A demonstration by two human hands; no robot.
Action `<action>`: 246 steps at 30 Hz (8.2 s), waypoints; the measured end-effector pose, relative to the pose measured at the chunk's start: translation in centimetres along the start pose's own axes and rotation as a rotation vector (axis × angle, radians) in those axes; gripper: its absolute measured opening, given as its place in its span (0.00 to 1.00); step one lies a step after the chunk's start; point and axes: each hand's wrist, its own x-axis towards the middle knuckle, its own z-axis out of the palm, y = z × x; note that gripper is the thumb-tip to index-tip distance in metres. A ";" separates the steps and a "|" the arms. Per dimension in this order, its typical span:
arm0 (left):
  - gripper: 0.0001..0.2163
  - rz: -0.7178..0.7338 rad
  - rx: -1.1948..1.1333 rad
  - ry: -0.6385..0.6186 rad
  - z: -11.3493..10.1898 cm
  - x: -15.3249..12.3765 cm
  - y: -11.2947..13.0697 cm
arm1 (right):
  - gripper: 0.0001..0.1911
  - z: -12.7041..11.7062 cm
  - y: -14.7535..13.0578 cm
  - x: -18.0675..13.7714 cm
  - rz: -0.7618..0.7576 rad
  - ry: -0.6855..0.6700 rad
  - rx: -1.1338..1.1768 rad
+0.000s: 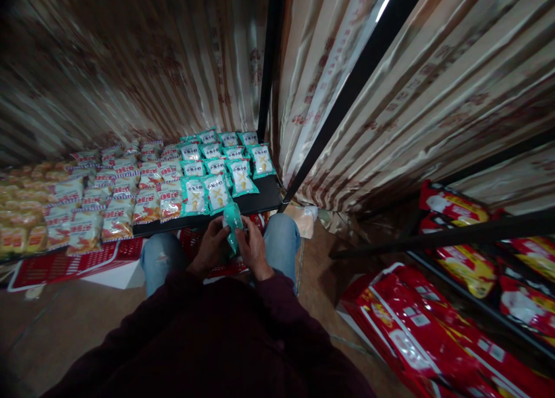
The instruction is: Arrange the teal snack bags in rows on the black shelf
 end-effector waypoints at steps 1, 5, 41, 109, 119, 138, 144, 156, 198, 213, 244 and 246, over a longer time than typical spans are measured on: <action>0.21 0.018 0.021 0.008 0.2 -0.1 0.1 | 0.24 0.0 0.0 -0.1 0.009 -0.016 0.029; 0.19 0.052 0.106 0.014 0.8 -0.3 0.4 | 0.29 -0.1 0.2 -0.2 0.039 -0.036 0.073; 0.20 -0.030 0.145 -0.077 3.6 2.3 0.8 | 0.28 -3.2 3.5 3.0 0.110 0.104 0.175; 0.28 0.822 1.331 -0.008 3.8 7.7 -4.5 | 0.24 -0.2 7.0 10.8 -0.024 0.226 -0.229; 0.30 0.935 1.590 -0.001 1.9 8.2 -4.8 | 0.27 -0.7 7.0 11.7 -0.070 0.252 -0.300; 0.24 0.961 1.600 -0.062 1.4 9.2 -3.8 | 0.32 0.7 6.3 15.2 0.010 0.150 -0.237; 0.24 0.929 1.622 -0.063 1.6 9.4 -3.6 | 0.31 1.0 6.4 15.5 -0.012 0.197 -0.231; 0.27 0.955 1.589 -0.064 1.4 9.8 -3.6 | 0.30 1.3 6.3 15.4 -0.040 0.233 -0.289; 0.25 0.970 1.475 0.237 -0.4 10.3 -1.9 | 0.35 1.5 6.3 14.7 0.026 0.208 -0.461; 0.26 0.883 1.598 0.280 -1.0 10.3 -2.1 | 0.33 1.7 5.9 14.7 0.020 0.208 -0.495; 0.25 0.882 1.649 0.129 0.3 8.8 -2.0 | 0.29 1.8 5.7 15.1 0.032 0.198 -0.513; 0.26 0.897 1.664 0.076 0.4 8.7 -2.2 | 0.29 1.7 5.7 15.1 0.033 0.196 -0.508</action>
